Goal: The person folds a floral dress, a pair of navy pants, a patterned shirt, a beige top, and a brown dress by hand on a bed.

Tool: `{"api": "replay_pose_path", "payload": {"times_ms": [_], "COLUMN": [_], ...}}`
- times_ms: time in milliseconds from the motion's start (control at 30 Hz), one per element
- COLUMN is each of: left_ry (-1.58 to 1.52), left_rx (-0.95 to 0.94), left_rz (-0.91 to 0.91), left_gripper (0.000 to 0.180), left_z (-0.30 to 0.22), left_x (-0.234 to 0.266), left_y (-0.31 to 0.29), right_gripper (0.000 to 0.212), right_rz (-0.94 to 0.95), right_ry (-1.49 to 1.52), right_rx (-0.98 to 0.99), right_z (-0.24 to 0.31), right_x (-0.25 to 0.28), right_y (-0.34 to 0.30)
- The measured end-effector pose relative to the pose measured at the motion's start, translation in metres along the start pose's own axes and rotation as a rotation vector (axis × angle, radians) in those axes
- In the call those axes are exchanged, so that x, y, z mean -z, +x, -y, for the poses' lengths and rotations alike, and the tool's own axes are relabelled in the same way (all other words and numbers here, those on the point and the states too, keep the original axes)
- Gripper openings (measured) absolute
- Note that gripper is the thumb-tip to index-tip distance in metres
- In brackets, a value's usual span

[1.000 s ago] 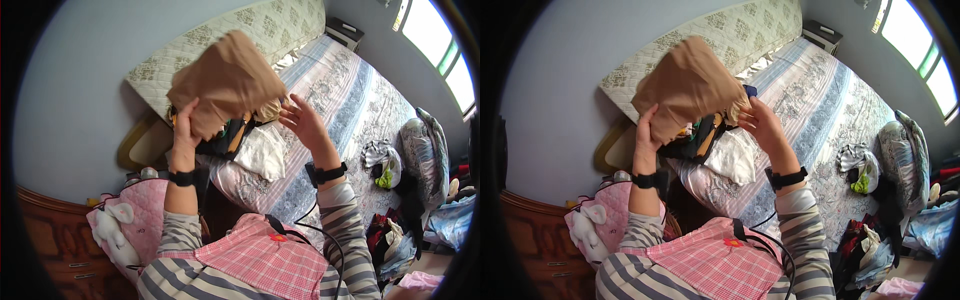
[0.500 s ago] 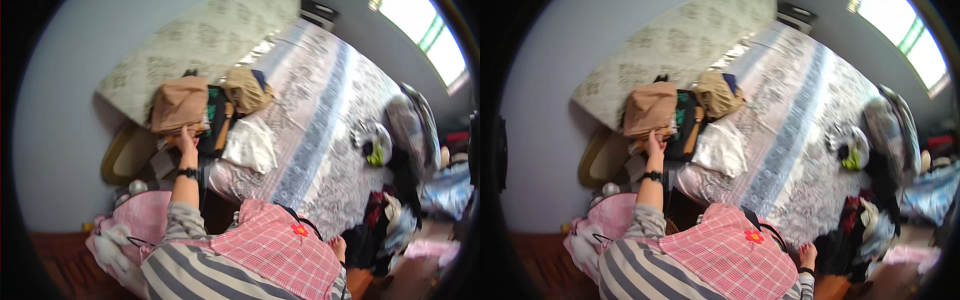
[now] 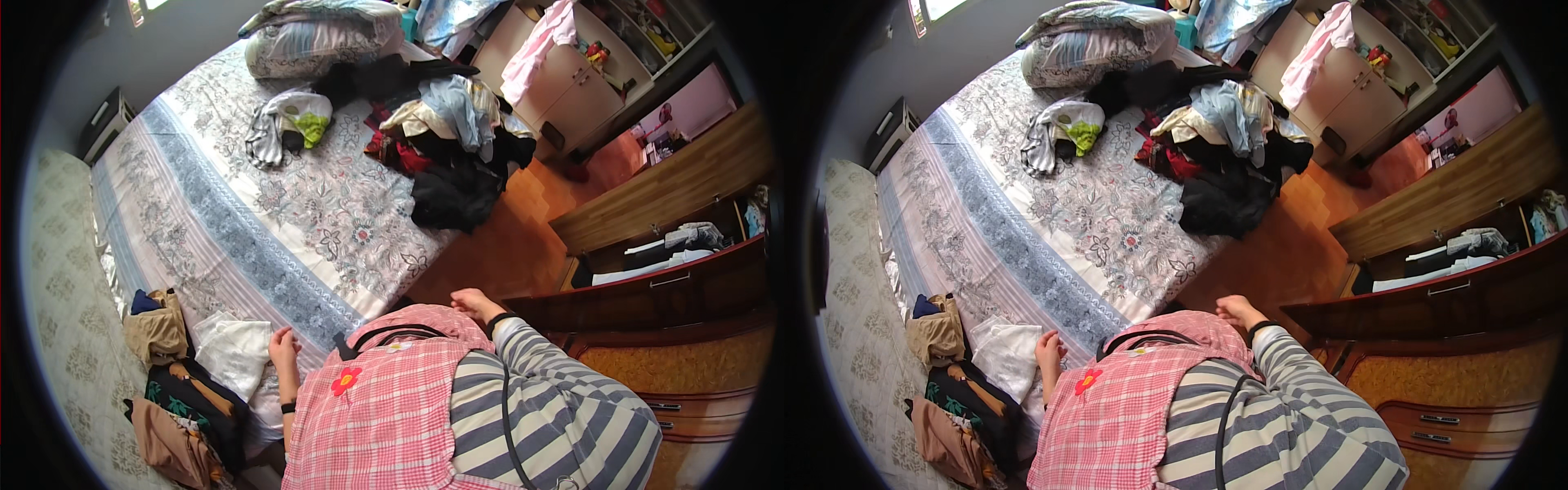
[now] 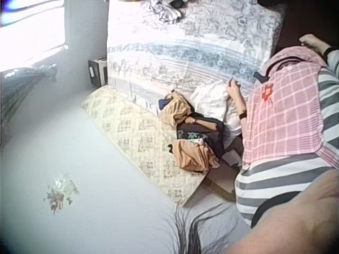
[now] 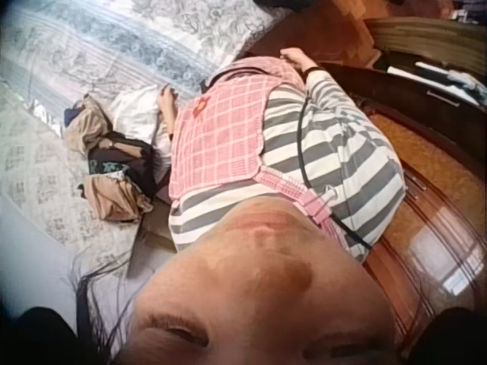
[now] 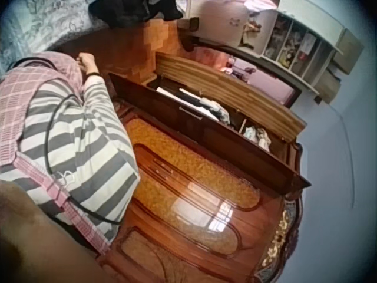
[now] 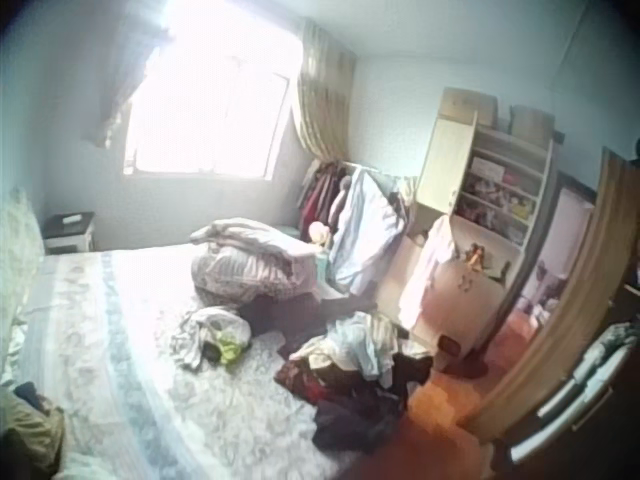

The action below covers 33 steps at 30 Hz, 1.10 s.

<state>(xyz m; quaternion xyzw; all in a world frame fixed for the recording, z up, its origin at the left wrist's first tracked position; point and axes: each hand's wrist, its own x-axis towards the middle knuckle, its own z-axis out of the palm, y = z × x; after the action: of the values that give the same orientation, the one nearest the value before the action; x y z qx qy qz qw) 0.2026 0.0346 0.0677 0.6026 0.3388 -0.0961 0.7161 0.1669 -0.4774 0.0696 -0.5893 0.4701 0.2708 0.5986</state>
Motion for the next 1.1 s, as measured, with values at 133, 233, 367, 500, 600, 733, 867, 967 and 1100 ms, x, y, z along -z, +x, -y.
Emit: {"api": "replay_pose_path", "payload": {"times_ms": [133, 233, 367, 500, 600, 733, 867, 967, 1100], "left_ry": [0.016, 0.036, 0.041, 0.048, 0.043, 0.122, 0.093, 0.037, -0.323], "left_rx": [0.048, 0.086, 0.14, 0.148, 0.168, 0.219, 0.187, 0.174, 0.065], "left_rz": [0.029, -0.005, -0.067, -0.21, -0.317, -0.24, -0.101, 0.005, 0.061], "left_gripper": [0.02, 0.02, 0.019, 0.018, 0.018, 0.021, 0.021, 0.029, 0.028], "left_z": [0.004, 0.013, 0.01, 0.013, 0.022, 0.004, -0.033, -0.096, -0.15], "left_x": [-0.02, -0.028, -0.042, -0.053, -0.083, -0.148, -0.203, -0.262, -0.305], "left_y": [0.001, -0.006, -0.017, -0.026, -0.037, -0.048, -0.058, -0.071, -0.065], "right_gripper": [0.021, 0.021, 0.041, 0.081, 0.081, 0.069, 0.037, 0.042, 0.041], "right_rz": [0.114, 0.115, -0.041, -0.623, -0.497, -0.337, 0.025, 0.47, 0.91], "right_ry": [-0.292, -0.299, -0.208, -0.572, -0.708, -1.044, -1.004, -0.646, -0.648], "right_rx": [0.211, 0.192, 0.291, 0.544, 0.525, 0.557, 0.746, 0.865, 1.265], "right_z": [0.024, 0.053, 0.105, 0.164, 0.211, 0.232, 0.24, 0.264, 0.278], "right_x": [-0.022, -0.023, -0.012, -0.003, 0.005, 0.015, -0.027, -0.077, -0.134], "right_y": [0.007, 0.018, 0.07, 0.128, 0.122, 0.146, 0.117, 0.053, -0.041]}}
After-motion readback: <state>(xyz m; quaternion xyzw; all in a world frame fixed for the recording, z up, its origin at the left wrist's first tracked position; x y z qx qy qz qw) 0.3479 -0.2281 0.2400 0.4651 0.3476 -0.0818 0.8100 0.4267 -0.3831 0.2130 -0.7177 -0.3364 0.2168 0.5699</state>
